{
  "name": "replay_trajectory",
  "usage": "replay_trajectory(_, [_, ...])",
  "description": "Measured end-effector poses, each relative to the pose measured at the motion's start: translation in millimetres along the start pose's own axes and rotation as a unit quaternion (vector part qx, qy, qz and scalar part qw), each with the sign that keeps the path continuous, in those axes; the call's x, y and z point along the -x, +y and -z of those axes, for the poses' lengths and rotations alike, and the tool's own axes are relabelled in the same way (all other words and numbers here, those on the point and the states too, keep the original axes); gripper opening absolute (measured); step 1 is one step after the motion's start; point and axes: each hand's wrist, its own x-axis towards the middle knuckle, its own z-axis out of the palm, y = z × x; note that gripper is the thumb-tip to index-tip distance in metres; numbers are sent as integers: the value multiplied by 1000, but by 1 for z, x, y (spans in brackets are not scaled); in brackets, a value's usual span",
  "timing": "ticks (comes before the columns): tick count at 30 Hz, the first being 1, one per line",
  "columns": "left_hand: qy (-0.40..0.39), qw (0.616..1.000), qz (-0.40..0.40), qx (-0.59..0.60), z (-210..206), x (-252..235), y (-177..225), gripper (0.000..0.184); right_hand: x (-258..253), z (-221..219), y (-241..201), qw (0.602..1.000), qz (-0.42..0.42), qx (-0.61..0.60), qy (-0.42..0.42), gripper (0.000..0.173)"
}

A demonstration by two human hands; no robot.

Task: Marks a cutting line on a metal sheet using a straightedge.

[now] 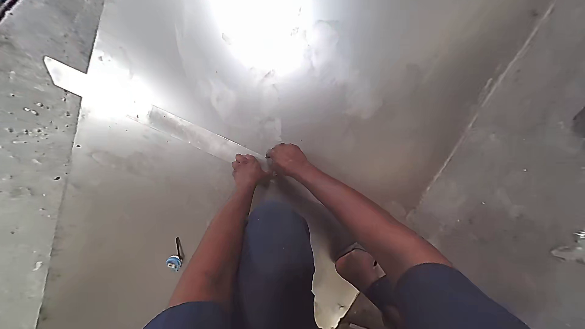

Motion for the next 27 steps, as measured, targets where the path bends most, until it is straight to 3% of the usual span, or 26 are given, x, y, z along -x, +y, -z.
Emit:
replay_trajectory(2, [-2,1000,5,-3,-2,2,3,105,13,-7,3,999,30,21,16,17])
replay_trajectory(5, [-8,1000,9,-12,-6,-6,0,123,51,-21,35,999,34,26,8,20])
replay_trajectory(10, [-12,1000,-5,-9,-8,-9,-2,128,206,-69,148,996,-44,65,-45,32])
replay_trajectory(12, [-11,1000,-9,-12,-11,-11,-1,130,249,-74,165,985,-112,75,-103,29])
replay_trajectory(16, [-3,1000,-8,-20,-14,-16,-3,132,244,-60,167,968,-212,35,-133,17])
replay_trajectory(20, [3,999,-20,-25,-24,-24,-7,133,280,-43,210,924,-346,-28,-159,28])
replay_trajectory(24, [7,999,-27,-17,-27,-27,-10,136,333,-62,259,866,-444,-15,-228,21])
replay_trajectory(27, [7,999,-39,-16,-25,-27,-10,132,354,-85,274,847,-477,-48,-228,25])
